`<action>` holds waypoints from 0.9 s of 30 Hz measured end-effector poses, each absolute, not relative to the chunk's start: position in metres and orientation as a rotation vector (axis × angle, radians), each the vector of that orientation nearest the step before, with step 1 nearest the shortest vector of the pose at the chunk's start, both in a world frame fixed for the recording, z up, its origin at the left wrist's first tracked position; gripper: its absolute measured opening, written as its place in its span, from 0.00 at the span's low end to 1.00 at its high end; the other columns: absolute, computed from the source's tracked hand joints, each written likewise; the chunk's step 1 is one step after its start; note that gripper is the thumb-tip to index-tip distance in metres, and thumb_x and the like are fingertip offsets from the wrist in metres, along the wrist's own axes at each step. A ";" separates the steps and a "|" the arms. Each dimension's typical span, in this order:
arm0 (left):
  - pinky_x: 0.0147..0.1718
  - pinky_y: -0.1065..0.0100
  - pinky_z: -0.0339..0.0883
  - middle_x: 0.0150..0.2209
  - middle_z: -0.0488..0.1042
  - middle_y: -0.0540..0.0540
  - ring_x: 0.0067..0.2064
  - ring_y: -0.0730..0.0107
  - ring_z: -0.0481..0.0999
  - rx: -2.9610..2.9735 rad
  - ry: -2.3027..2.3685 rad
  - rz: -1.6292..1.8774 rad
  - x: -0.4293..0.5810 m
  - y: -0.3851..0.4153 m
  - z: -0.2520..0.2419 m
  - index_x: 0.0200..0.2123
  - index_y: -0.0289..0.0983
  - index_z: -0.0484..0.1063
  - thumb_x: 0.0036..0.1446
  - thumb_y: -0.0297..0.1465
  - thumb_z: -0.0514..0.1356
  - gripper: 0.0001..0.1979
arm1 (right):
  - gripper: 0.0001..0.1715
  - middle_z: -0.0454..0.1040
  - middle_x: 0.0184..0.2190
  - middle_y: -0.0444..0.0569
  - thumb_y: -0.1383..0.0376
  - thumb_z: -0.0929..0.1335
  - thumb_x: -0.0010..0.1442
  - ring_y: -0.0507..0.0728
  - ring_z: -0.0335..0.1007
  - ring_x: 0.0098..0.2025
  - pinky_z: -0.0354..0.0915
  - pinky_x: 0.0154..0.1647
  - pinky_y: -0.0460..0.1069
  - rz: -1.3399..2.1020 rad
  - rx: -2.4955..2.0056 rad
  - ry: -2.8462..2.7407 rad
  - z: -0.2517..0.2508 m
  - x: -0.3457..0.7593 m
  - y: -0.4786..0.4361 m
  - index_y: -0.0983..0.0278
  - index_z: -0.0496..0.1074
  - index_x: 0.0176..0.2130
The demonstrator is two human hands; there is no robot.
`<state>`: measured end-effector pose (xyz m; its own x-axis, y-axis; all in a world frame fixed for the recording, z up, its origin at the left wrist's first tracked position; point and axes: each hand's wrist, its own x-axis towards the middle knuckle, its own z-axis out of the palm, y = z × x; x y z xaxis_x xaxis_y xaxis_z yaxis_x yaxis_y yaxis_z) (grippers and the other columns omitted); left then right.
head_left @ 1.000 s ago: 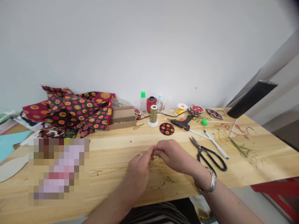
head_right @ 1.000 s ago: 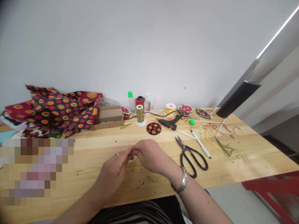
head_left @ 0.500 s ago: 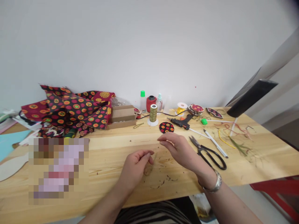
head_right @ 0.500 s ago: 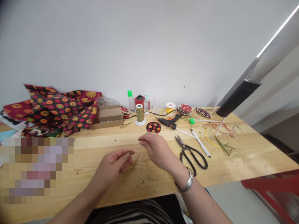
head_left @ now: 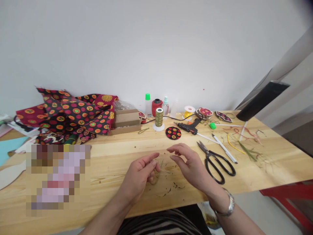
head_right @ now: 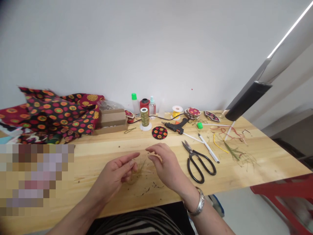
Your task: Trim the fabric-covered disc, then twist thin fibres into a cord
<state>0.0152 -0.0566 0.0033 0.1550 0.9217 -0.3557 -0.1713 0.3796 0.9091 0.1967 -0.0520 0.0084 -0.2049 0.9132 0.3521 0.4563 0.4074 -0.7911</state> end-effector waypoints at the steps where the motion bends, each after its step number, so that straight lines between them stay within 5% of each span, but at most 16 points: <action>1: 0.19 0.73 0.50 0.22 0.70 0.51 0.18 0.81 0.57 0.867 1.134 0.921 0.015 -0.057 0.004 0.51 0.29 0.68 0.47 0.36 0.63 0.28 | 0.13 0.72 0.39 0.49 0.73 0.63 0.58 0.54 0.66 0.42 0.64 0.43 0.50 0.718 -1.162 -1.812 0.008 0.194 -0.052 0.62 0.70 0.42; 7: 0.21 0.73 0.53 0.24 0.72 0.51 0.21 0.77 0.61 1.016 1.116 0.884 0.014 -0.062 0.009 0.63 0.35 0.47 0.52 0.35 0.60 0.39 | 0.19 0.69 0.45 0.49 0.75 0.64 0.57 0.54 0.62 0.49 0.60 0.51 0.52 0.833 -0.995 -1.885 0.007 0.184 -0.049 0.59 0.68 0.47; 27: 0.19 0.73 0.51 0.23 0.72 0.51 0.18 0.80 0.57 0.937 0.932 0.798 0.010 -0.061 0.004 0.64 0.35 0.40 0.52 0.33 0.61 0.42 | 0.09 0.72 0.25 0.46 0.72 0.64 0.59 0.53 0.63 0.34 0.63 0.40 0.49 0.822 -0.815 -2.068 0.007 0.182 -0.042 0.63 0.74 0.33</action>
